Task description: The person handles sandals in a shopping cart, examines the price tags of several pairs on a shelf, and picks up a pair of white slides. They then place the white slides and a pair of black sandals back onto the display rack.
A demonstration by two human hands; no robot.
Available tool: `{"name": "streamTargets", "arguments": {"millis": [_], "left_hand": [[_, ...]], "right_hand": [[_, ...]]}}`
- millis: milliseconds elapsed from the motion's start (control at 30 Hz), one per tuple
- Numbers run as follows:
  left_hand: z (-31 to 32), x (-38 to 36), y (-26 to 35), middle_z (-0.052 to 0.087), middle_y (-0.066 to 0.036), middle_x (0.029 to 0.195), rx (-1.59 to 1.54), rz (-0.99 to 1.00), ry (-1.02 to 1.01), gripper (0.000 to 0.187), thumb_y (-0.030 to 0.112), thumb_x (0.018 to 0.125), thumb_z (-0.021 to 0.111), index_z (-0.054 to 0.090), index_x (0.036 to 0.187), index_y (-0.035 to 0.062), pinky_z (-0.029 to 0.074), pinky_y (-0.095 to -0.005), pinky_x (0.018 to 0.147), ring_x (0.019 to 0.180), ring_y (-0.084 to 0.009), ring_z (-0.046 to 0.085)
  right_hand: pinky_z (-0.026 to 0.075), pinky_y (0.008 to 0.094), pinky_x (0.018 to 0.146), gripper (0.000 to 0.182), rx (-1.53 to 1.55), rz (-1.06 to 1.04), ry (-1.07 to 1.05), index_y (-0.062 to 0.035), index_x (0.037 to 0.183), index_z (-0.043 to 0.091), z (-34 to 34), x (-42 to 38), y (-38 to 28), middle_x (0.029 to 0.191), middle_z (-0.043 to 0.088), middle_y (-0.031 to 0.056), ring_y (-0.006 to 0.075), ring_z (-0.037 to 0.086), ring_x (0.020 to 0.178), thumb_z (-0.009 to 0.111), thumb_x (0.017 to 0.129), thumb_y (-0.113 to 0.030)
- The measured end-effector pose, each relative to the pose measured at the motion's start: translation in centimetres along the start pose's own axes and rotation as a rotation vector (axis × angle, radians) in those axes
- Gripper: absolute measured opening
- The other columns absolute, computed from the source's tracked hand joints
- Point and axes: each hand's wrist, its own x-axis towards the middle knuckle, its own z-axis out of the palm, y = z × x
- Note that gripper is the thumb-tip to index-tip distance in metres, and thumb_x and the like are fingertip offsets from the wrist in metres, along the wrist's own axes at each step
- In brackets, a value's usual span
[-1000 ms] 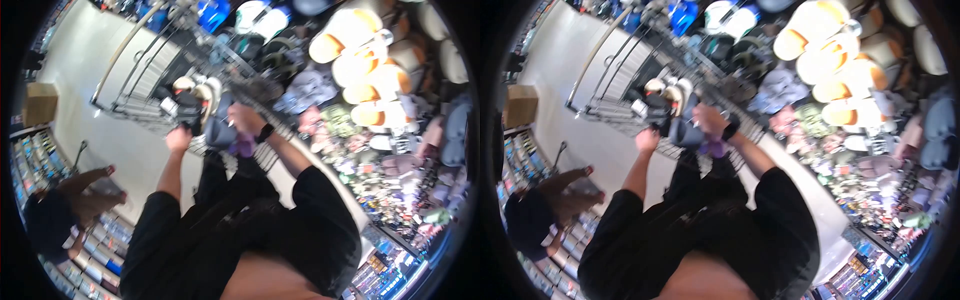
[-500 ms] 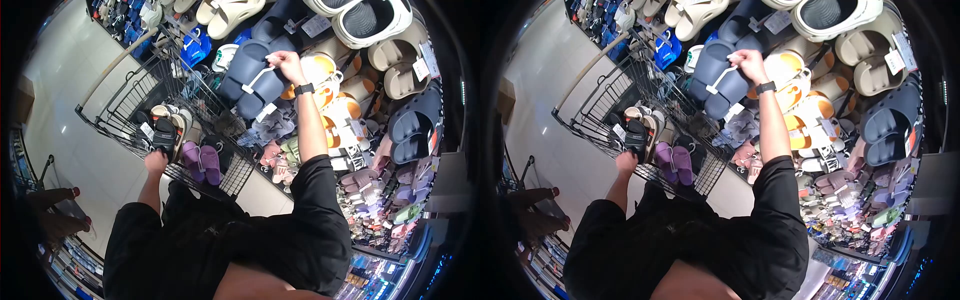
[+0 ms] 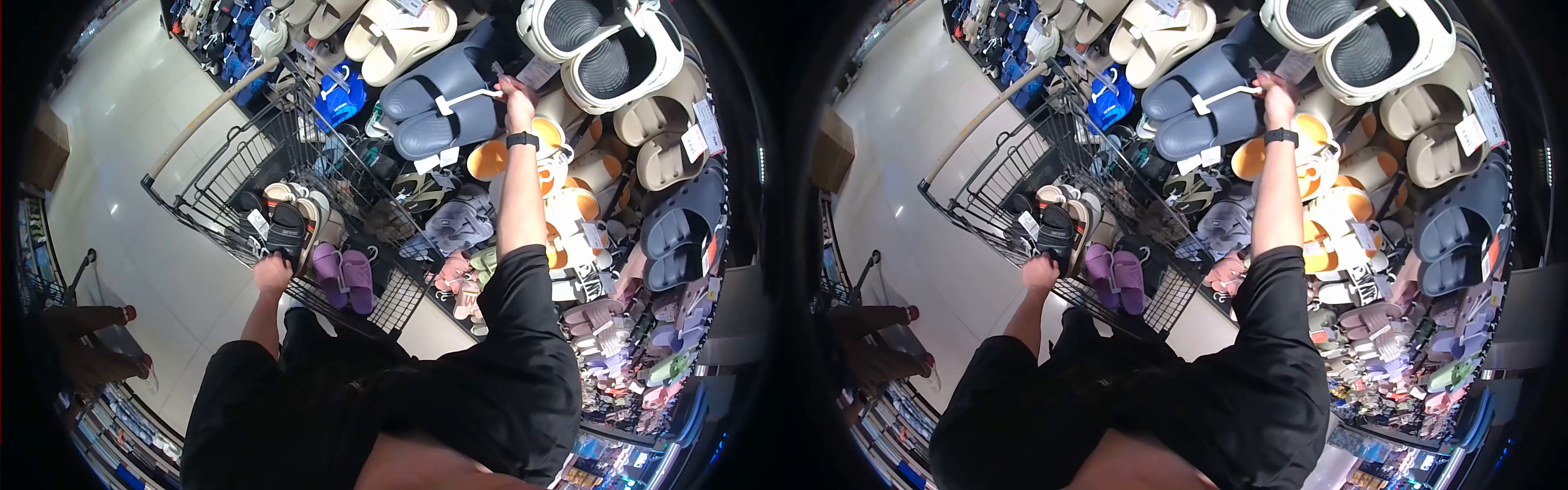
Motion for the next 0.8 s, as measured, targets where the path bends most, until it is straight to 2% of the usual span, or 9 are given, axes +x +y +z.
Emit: {"name": "streamTargets", "arguments": {"millis": [133, 200, 400, 467, 567, 667, 733, 767, 800], "left_hand": [[0.3, 0.3, -0.2, 0.069, -0.014, 0.078, -0.047, 0.021, 0.039, 0.027, 0.031, 0.079, 0.061, 0.067, 0.083, 0.0051, 0.054, -0.0438, 0.070, 0.072, -0.0316, 0.068], [0.1, 0.3, -0.1, 0.069, -0.015, 0.076, -0.063, 0.030, 0.056, 0.026, 0.030, 0.079, 0.060, 0.066, 0.082, 0.0046, 0.054, -0.0440, 0.070, 0.071, -0.0319, 0.068], [0.0, 0.8, 0.1, 0.070, -0.014, 0.081, -0.029, 0.017, 0.024, 0.028, 0.033, 0.082, 0.059, 0.067, 0.086, 0.0061, 0.054, -0.0434, 0.071, 0.075, -0.0305, 0.069], [-0.2, 1.0, 0.2, 0.070, -0.013, 0.083, -0.027, 0.014, 0.004, 0.028, 0.033, 0.082, 0.059, 0.067, 0.087, 0.0071, 0.054, -0.0431, 0.072, 0.076, -0.0301, 0.069], [-0.2, 1.3, 0.3, 0.070, -0.013, 0.083, -0.005, 0.023, -0.004, 0.027, 0.033, 0.083, 0.058, 0.067, 0.087, 0.0079, 0.054, -0.0425, 0.072, 0.076, -0.0297, 0.069], [0.1, 1.4, 0.4, 0.069, -0.012, 0.081, -0.016, 0.050, 0.034, 0.026, 0.032, 0.082, 0.058, 0.067, 0.084, 0.0078, 0.054, -0.0422, 0.071, 0.074, -0.0296, 0.068], [0.3, 1.7, 0.1, 0.069, -0.012, 0.078, -0.026, 0.066, 0.071, 0.025, 0.031, 0.081, 0.059, 0.066, 0.082, 0.0074, 0.055, -0.0421, 0.069, 0.073, -0.0295, 0.068], [0.5, 1.7, 0.0, 0.069, -0.012, 0.077, -0.025, 0.079, 0.083, 0.025, 0.031, 0.081, 0.059, 0.065, 0.080, 0.0072, 0.055, -0.0420, 0.069, 0.073, -0.0294, 0.068], [0.7, 1.8, -0.1, 0.068, -0.012, 0.076, -0.024, 0.096, 0.095, 0.025, 0.031, 0.080, 0.059, 0.065, 0.078, 0.0070, 0.055, -0.0419, 0.068, 0.072, -0.0294, 0.068]], "right_hand": [[0.049, 0.0279, 0.054, 0.010, 0.029, -0.021, 0.027, 0.0038, 0.087, 0.070, 0.2, 0.3, -2.3, 0.075, 0.068, 0.0100, 0.0168, 0.062, 0.061, 0.067, 0.082, -0.003], [0.054, 0.0322, 0.053, 0.010, 0.055, 0.015, 0.062, 0.0042, 0.086, 0.070, 0.3, 1.1, -3.3, 0.078, 0.068, 0.0111, 0.0196, 0.063, 0.063, 0.068, 0.080, -0.004], [0.056, 0.0320, 0.054, 0.015, -0.068, 0.007, 0.012, 0.0029, 0.091, 0.072, 1.8, 3.0, -4.4, 0.081, 0.068, 0.0092, 0.0176, 0.064, 0.067, 0.073, 0.081, -0.008], [0.059, 0.0314, 0.057, 0.017, -0.087, 0.068, 0.011, 0.0023, 0.099, 0.071, 1.9, 2.3, -5.1, 0.089, 0.069, 0.0106, 0.0200, 0.067, 0.070, 0.068, 0.085, -0.008], [0.058, 0.0310, 0.059, 0.017, -0.022, 0.086, 0.137, 0.0018, 0.099, 0.070, 1.1, 1.7, -4.7, 0.091, 0.069, 0.0105, 0.0188, 0.066, 0.072, 0.069, 0.084, -0.008], [0.055, 0.0284, 0.060, 0.017, -0.365, -0.327, 0.384, 0.0004, 0.098, 0.070, -0.9, -1.1, -1.5, 0.092, 0.070, 0.0101, 0.0172, 0.066, 0.076, 0.069, 0.084, -0.010], [0.051, 0.0332, 0.075, 0.019, -0.296, -0.359, 0.430, -0.0015, 0.092, 0.072, -1.0, -4.8, 0.4, 0.092, 0.071, 0.0148, 0.0216, 0.068, 0.077, 0.073, 0.078, -0.013], [0.051, 0.0346, 0.080, 0.025, -0.491, -0.346, 0.461, -0.0012, 0.094, 0.072, -1.6, -6.1, 1.1, 0.096, 0.070, 0.0169, 0.0272, 0.068, 0.084, 0.075, 0.076, -0.017], [0.051, 0.0353, 0.081, 0.028, -0.586, -0.339, 0.458, -0.0005, 0.096, 0.071, -2.1, -6.4, 1.4, 0.097, 0.070, 0.0178, 0.0288, 0.067, 0.087, 0.076, 0.075, -0.019]]}}
